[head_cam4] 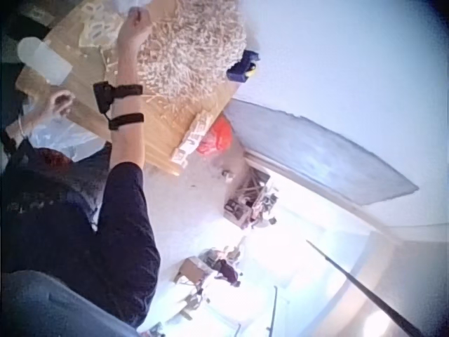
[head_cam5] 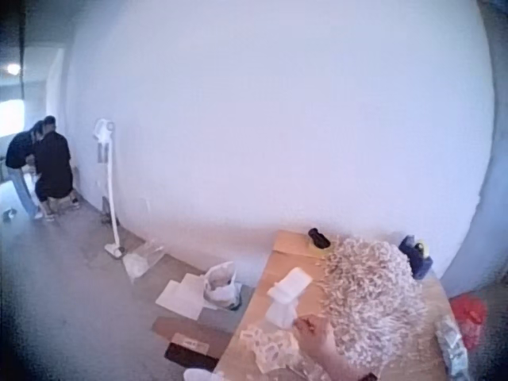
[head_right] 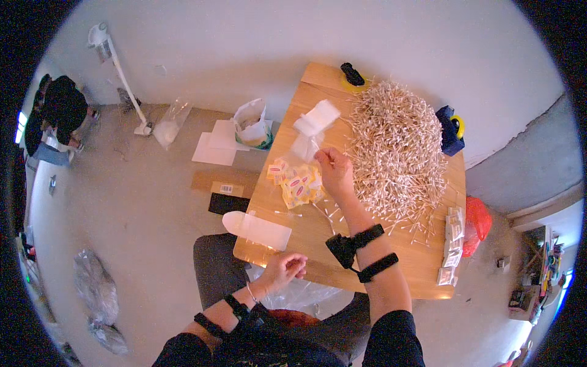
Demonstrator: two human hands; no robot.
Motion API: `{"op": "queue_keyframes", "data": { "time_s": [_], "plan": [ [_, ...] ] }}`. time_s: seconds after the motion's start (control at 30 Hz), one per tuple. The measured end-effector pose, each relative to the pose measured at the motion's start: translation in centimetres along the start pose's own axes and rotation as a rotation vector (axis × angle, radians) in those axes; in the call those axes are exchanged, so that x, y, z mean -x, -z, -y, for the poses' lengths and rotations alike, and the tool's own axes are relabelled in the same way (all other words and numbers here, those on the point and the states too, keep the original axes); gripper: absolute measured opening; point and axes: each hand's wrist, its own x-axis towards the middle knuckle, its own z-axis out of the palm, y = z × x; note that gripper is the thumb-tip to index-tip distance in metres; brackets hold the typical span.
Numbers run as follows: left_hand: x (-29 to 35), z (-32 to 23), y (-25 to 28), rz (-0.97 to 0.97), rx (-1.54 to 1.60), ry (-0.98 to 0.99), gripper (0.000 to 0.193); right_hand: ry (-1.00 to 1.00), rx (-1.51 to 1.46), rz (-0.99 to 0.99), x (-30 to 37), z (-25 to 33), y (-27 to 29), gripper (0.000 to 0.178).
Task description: The recorder is packaging cotton swabs into small plastic bags with paper inserts.
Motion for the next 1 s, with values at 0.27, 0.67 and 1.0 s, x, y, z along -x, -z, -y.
{"op": "queue_keyframes", "data": {
  "time_s": [0.27, 0.67, 1.0],
  "plan": [
    [-0.7, -10.9, 3.5, -0.684, -0.312, -0.626, 0.04, -0.253, -0.642, 0.586, 8.0, 4.6, 3.3, 0.021],
    [3.5, -10.7, 8.1, -0.666, 0.485, -0.223, 0.018, -0.35, -0.698, 0.699, 14.7, 7.2, -2.8, 0.036],
    [3.6, -8.5, 8.2, -0.848, 0.544, -0.243, 0.019, -0.241, -0.437, 0.523, 14.6, 6.6, -8.5, 0.021]
  ]
}}
